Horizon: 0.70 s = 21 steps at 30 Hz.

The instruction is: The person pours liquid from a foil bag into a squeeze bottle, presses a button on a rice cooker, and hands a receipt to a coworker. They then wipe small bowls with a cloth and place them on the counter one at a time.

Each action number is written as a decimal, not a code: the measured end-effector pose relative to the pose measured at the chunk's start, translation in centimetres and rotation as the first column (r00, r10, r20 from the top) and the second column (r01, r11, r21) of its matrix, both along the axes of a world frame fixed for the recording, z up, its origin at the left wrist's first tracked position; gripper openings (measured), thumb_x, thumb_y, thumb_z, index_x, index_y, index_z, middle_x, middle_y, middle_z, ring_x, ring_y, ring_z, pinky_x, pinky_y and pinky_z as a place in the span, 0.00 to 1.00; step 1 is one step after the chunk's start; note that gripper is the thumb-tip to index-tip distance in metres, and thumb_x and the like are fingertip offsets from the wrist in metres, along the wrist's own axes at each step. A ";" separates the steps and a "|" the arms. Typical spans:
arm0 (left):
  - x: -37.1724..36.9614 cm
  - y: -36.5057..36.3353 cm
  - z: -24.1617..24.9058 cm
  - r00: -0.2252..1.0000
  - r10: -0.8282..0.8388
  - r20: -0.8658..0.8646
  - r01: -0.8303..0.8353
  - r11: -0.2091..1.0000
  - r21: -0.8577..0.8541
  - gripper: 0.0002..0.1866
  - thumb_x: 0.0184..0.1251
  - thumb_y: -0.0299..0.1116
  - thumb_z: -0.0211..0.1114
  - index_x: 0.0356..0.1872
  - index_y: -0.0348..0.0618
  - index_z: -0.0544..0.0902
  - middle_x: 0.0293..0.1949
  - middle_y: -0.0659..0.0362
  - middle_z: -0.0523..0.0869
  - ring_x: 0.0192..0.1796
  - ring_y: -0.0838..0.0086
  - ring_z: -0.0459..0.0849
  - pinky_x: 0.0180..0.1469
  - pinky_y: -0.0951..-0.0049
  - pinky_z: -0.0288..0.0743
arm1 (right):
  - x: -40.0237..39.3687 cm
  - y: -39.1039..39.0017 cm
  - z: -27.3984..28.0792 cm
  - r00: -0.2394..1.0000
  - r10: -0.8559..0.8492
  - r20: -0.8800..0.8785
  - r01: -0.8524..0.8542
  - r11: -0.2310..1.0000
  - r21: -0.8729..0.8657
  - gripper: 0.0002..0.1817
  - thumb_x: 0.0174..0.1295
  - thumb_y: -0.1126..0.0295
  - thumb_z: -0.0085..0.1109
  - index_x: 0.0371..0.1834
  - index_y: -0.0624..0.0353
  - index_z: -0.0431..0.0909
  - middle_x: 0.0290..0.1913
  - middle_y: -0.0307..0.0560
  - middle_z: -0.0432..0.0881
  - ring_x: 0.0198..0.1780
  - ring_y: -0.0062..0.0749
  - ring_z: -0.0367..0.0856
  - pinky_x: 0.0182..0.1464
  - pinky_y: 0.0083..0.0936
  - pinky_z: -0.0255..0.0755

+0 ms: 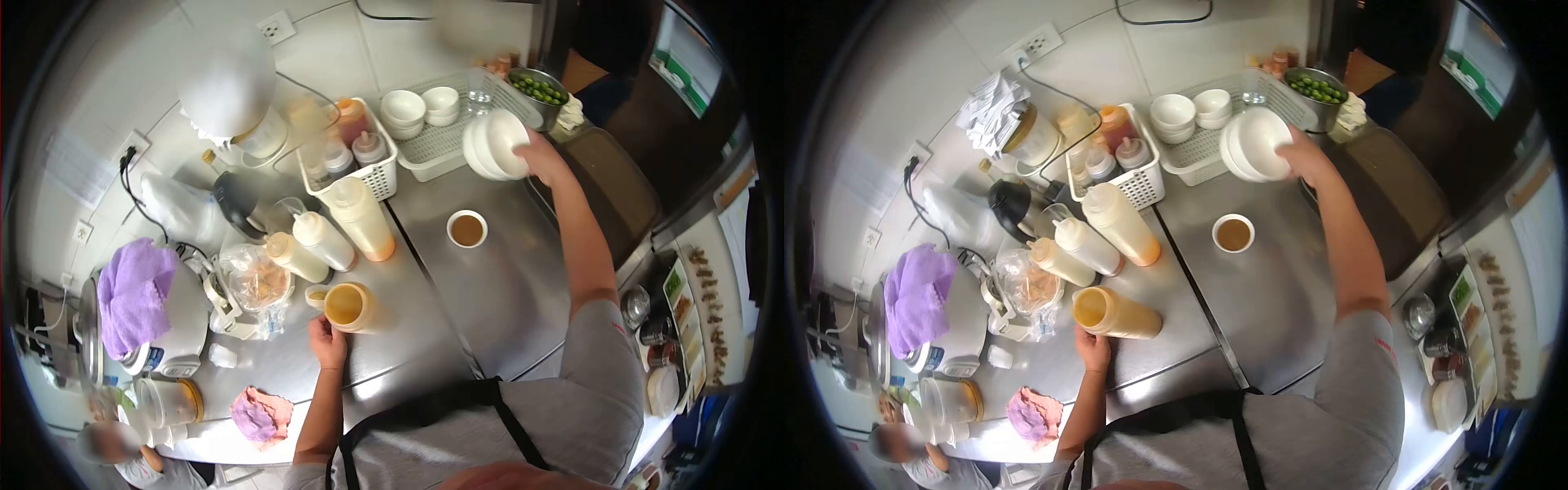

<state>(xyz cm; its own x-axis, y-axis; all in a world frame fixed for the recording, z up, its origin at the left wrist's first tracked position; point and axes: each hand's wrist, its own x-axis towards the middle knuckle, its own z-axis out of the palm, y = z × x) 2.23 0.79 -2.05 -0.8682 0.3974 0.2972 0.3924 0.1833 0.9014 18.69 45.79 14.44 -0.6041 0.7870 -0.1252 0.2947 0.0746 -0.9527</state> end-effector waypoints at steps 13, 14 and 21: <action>-0.3 -0.5 -0.3 0.992 0.124 0.017 -0.121 0.984 -0.132 0.10 0.50 0.27 0.55 0.36 0.38 0.70 0.28 0.55 0.73 0.27 0.71 0.74 0.32 0.74 0.70 | -21.6 10.3 -12.8 0.547 -0.004 0.837 -0.537 0.766 0.354 0.11 0.45 0.73 0.47 0.27 0.70 0.75 0.22 0.55 0.76 0.21 0.37 0.75 0.23 0.32 0.70; -0.1 -0.4 0.0 0.993 0.118 0.023 -0.112 0.979 -0.170 0.12 0.50 0.27 0.55 0.38 0.38 0.69 0.29 0.55 0.73 0.28 0.72 0.74 0.32 0.74 0.70 | -20.9 9.1 -11.6 0.596 -0.057 0.801 -0.459 0.794 0.398 0.11 0.45 0.72 0.49 0.27 0.71 0.75 0.23 0.56 0.76 0.22 0.38 0.75 0.25 0.31 0.70; -0.1 -0.4 0.2 0.977 0.131 0.168 -0.144 0.987 0.072 0.25 0.52 0.27 0.55 0.50 0.38 0.54 0.35 0.55 0.70 0.33 0.71 0.73 0.37 0.73 0.69 | -14.4 2.3 -1.5 0.944 0.060 0.324 -0.232 0.818 0.526 0.29 0.47 0.57 0.56 0.51 0.63 0.66 0.39 0.50 0.75 0.38 0.32 0.73 0.40 0.24 0.69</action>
<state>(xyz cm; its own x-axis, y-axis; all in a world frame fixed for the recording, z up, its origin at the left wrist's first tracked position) 2.12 0.37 -1.87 -0.9521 0.2507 0.1751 0.2162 0.1467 0.9653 4.27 48.06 12.97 -0.7238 0.6795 0.1202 0.4834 0.6236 -0.6144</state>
